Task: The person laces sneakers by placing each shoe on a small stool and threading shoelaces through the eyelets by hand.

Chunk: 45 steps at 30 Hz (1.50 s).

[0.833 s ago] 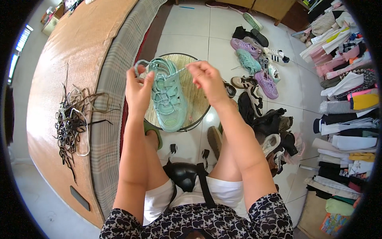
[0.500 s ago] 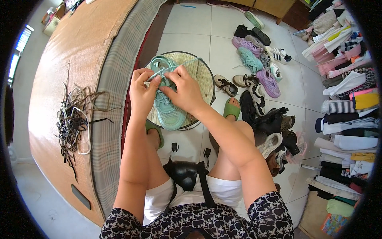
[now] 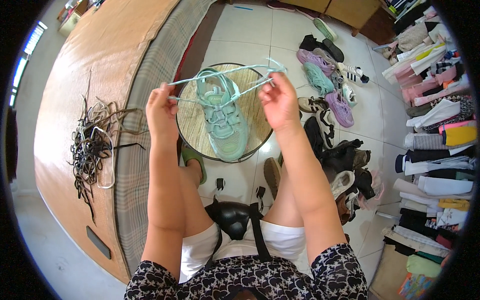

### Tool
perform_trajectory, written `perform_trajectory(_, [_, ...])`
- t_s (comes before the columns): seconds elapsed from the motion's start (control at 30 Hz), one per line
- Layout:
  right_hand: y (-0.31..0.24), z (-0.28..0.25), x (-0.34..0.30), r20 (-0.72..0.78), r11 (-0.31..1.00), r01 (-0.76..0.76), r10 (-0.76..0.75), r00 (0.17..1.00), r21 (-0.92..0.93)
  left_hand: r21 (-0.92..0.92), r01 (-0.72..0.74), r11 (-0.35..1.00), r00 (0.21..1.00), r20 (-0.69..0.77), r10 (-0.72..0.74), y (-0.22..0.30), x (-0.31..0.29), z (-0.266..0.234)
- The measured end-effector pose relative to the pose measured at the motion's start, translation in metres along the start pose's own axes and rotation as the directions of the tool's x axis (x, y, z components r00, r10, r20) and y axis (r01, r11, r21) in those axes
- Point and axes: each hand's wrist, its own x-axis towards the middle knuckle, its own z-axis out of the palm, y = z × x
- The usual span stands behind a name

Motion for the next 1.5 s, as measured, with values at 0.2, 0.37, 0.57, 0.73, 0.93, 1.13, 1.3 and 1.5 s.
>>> perform_trajectory(0.2, [-0.03, -0.032, 0.014, -0.118, 0.99, 0.105, -0.094, 0.989, 0.091, -0.346, -0.015, 0.938, 0.961, -0.263, -0.082, 0.015, 0.015, -0.025])
perform_trajectory(0.37, [-0.033, -0.026, 0.01, -0.038, 0.984, 0.144, -0.141, 0.989, 0.105, 0.378, -0.298, 0.876, 0.954, 0.15, 0.259, 0.008, -0.003, 0.003])
perform_trajectory(0.57, [-0.047, -0.027, 0.003, 0.265, 0.99, 0.14, -0.14, 0.954, 0.018, 0.74, -0.608, 0.287, 0.793, 0.546, 0.271, -0.016, -0.023, 0.029])
perform_trajectory(0.73, [-0.059, -0.03, 0.004, 0.233, 0.986, 0.143, -0.159, 0.959, 0.084, 0.11, -0.096, 0.989, 0.974, 0.215, 0.071, -0.005, -0.007, 0.016])
perform_trajectory(0.93, [-0.091, -0.065, 0.015, -0.208, 0.969, 0.233, -0.213, 0.955, 0.081, -0.386, -0.1, 0.917, 0.929, -0.367, -0.054, 0.006, 0.025, -0.037])
perform_trajectory(1.13, [-0.064, -0.046, 0.001, -0.238, 0.841, 0.122, -0.284, 0.929, -0.528, 0.619, -0.211, 0.757, 0.91, -0.158, 0.383, -0.003, -0.002, 0.0])
perform_trajectory(1.3, [-0.016, -0.017, -0.018, 0.053, 0.557, 0.101, -0.101, 0.993, -0.825, 0.662, -0.736, 0.143, 0.637, 0.604, 0.478, -0.004, -0.029, 0.033])
perform_trajectory(1.5, [0.031, 0.022, -0.039, 0.394, -0.068, 0.389, -0.116, 0.912, -0.919, 0.668, -0.738, 0.096, 0.656, 0.677, 0.333, -0.031, -0.034, 0.04])
